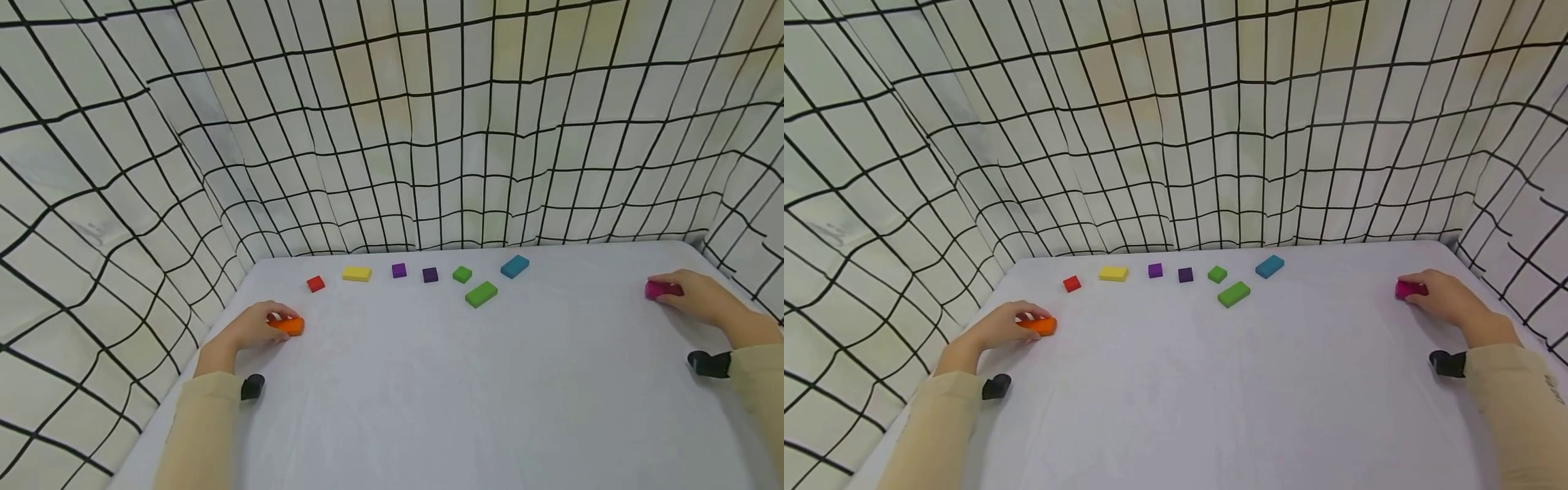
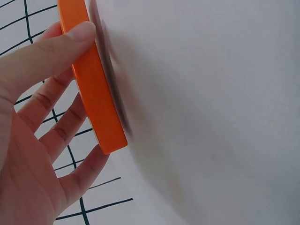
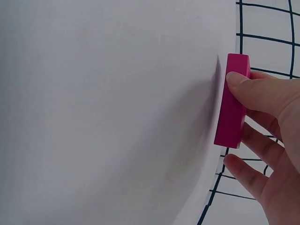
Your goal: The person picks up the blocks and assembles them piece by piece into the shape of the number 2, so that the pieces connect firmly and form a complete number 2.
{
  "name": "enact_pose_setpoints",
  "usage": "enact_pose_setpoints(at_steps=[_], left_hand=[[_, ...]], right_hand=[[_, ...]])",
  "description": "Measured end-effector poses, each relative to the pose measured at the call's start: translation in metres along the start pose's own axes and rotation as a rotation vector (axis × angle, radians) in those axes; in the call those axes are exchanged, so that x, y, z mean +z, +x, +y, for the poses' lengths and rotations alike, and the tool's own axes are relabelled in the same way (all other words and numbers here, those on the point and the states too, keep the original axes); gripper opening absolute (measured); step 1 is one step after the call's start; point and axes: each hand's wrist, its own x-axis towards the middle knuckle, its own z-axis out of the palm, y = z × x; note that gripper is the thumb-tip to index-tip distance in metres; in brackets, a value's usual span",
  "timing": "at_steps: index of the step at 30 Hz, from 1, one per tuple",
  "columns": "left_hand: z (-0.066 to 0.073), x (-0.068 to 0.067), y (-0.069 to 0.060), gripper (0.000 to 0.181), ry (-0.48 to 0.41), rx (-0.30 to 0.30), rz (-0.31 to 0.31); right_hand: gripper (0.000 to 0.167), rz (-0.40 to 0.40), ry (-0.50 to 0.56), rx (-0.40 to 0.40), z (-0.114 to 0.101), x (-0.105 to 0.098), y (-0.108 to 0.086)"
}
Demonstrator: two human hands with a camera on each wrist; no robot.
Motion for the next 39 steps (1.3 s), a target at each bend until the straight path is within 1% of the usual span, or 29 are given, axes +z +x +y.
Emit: enact_pose_setpoints(at_steps=[3,11,20,27,33,39], left_hand=[[0.002,0.001,0.000,0.033,-0.003,0.012,0.008],[0.006,0.004,0.001,0.034,-0.002,0.014,0.023],[0.015,0.006,0.002,0.034,0.007,0.023,0.027],[0.023,0.008,0.007,0.032,0.026,0.026,0.032],[0.025,0.010,0.011,0.032,0.047,0.044,0.027],[0.028,0.012,0.012,0.032,0.051,0.059,0.019]], right_hand=[[0.048,-0.005,0.006,-0.011,-0.003,-0.002,0.001],[0.048,-0.004,0.012,-0.043,-0.013,-0.004,0.001],[0.047,0.006,0.032,-0.067,-0.024,0.001,-0.001],[0.046,0.014,0.031,-0.095,-0.033,0.005,-0.002],[0.046,0.020,0.024,-0.117,-0.042,0.006,-0.003],[0.045,0.015,0.023,-0.139,-0.051,0.008,-0.004]])
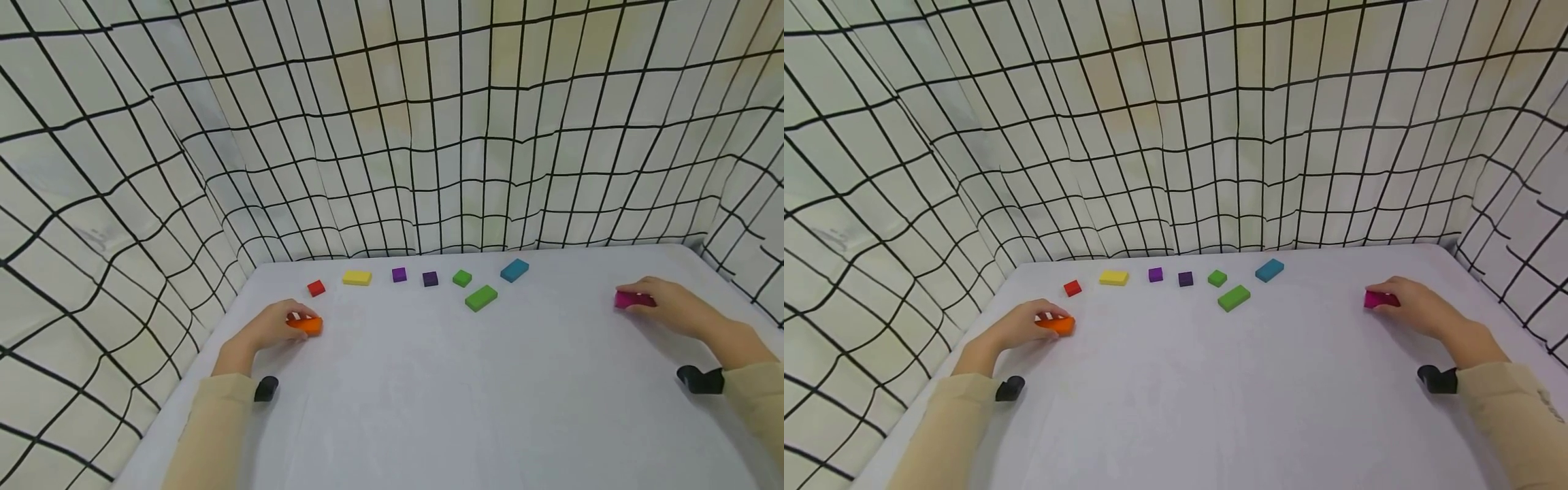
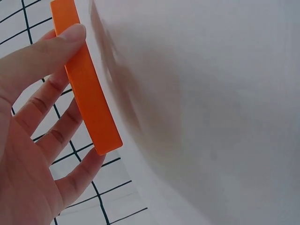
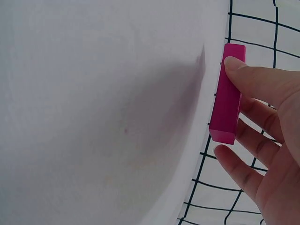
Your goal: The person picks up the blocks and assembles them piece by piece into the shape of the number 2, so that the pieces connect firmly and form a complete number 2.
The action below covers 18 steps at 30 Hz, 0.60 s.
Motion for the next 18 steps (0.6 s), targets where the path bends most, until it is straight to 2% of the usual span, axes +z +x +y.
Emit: enact_pose_setpoints(at_steps=[7,18], left_hand=[[0.005,0.003,0.001,0.032,-0.011,0.013,-0.004],[0.004,0.005,0.002,0.032,-0.001,0.043,-0.002]], right_hand=[[0.043,0.001,0.006,-0.049,-0.011,0.004,0.001],[0.041,-0.022,0.013,-0.120,-0.035,0.009,0.002]])
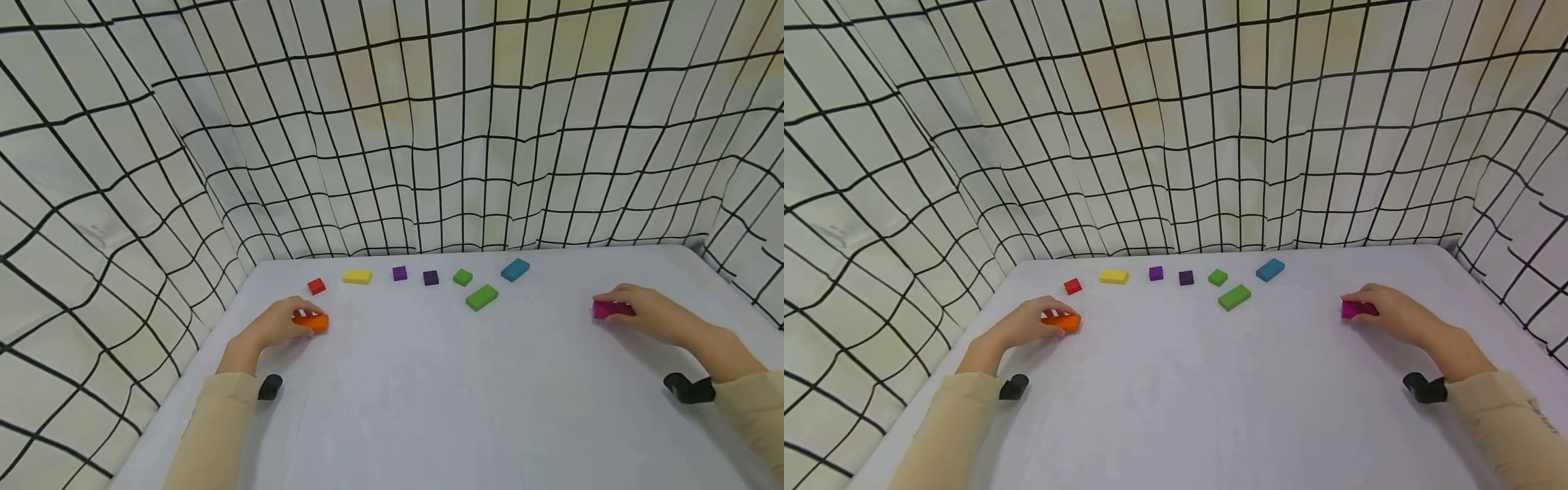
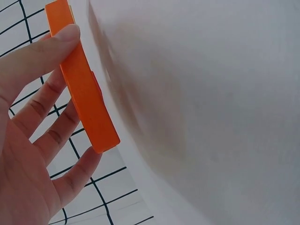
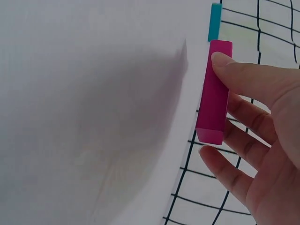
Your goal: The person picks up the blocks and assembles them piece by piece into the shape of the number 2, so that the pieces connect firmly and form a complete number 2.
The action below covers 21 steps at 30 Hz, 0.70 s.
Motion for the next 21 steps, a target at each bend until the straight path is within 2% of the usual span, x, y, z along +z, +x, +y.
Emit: enact_pose_setpoints(at_steps=[11,21], left_hand=[[0.011,0.002,-0.001,0.032,0.009,0.005,-0.003],[0.020,0.005,0.001,0.032,0.001,0.019,-0.002]], right_hand=[[0.039,-0.005,-0.006,-0.068,-0.023,0.011,0.006],[0.040,0.008,-0.034,-0.078,-0.043,0.018,0.009]])
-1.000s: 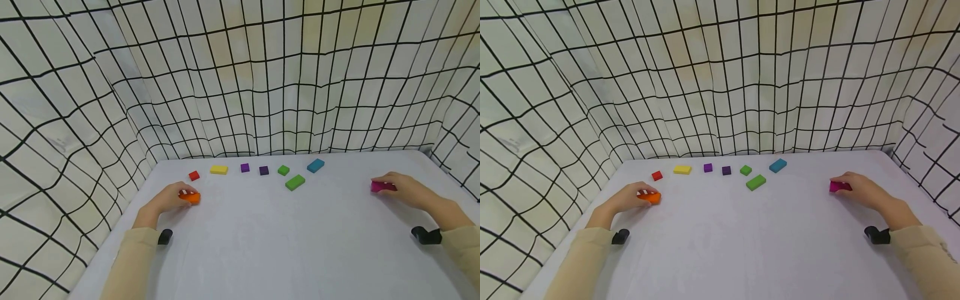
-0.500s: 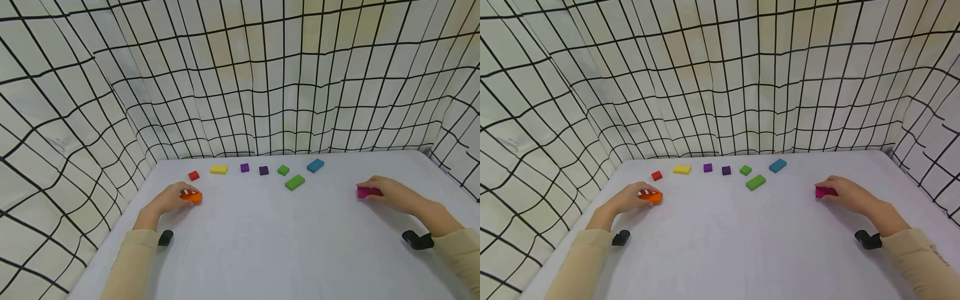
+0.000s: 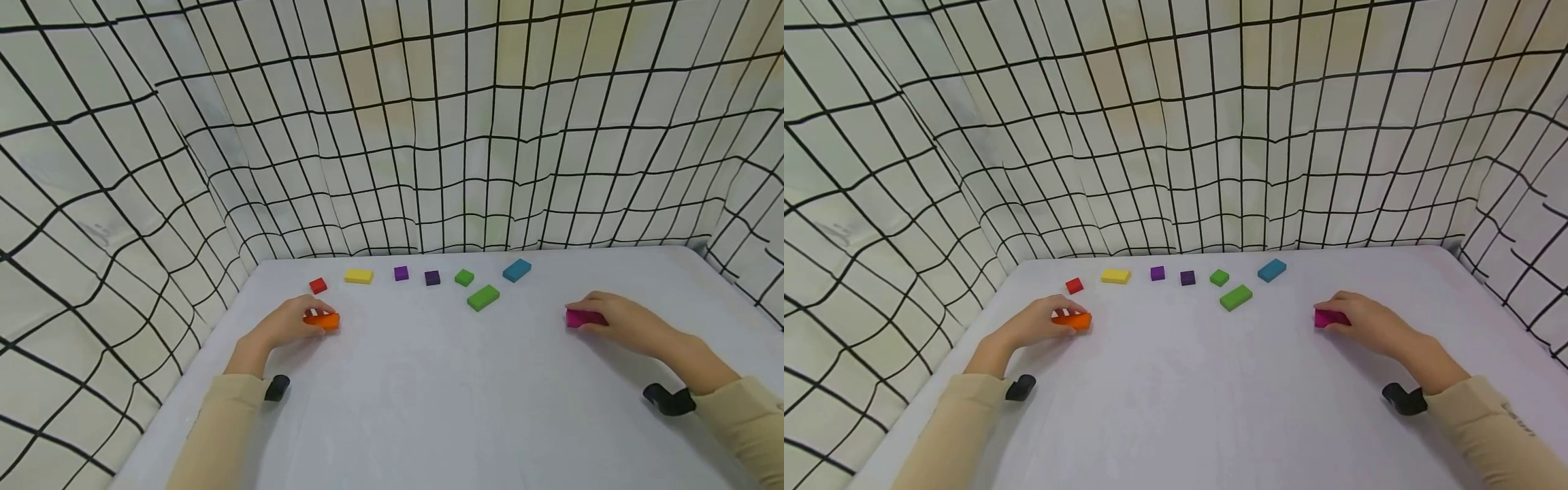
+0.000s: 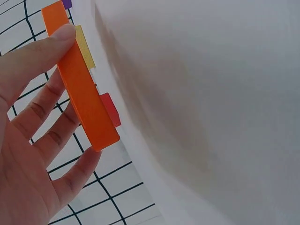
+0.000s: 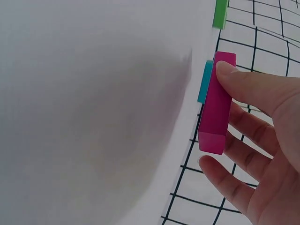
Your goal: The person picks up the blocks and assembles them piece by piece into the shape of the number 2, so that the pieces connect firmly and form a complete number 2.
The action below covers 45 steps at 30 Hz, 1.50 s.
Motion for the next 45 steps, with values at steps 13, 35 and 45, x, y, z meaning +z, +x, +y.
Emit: enact_pose_setpoints(at_steps=[13,35,45], left_hand=[[0.015,0.007,0.003,0.031,0.028,0.038,-0.012],[0.040,0.019,0.005,0.031,0.084,0.047,-0.047],[0.050,0.026,0.007,0.030,0.098,0.116,-0.076]], right_hand=[[0.040,-0.012,0.023,-0.040,-0.019,0.005,0.008],[0.038,-0.023,0.002,-0.129,-0.046,0.014,0.015],[0.037,-0.024,0.001,-0.164,-0.058,0.017,0.017]])
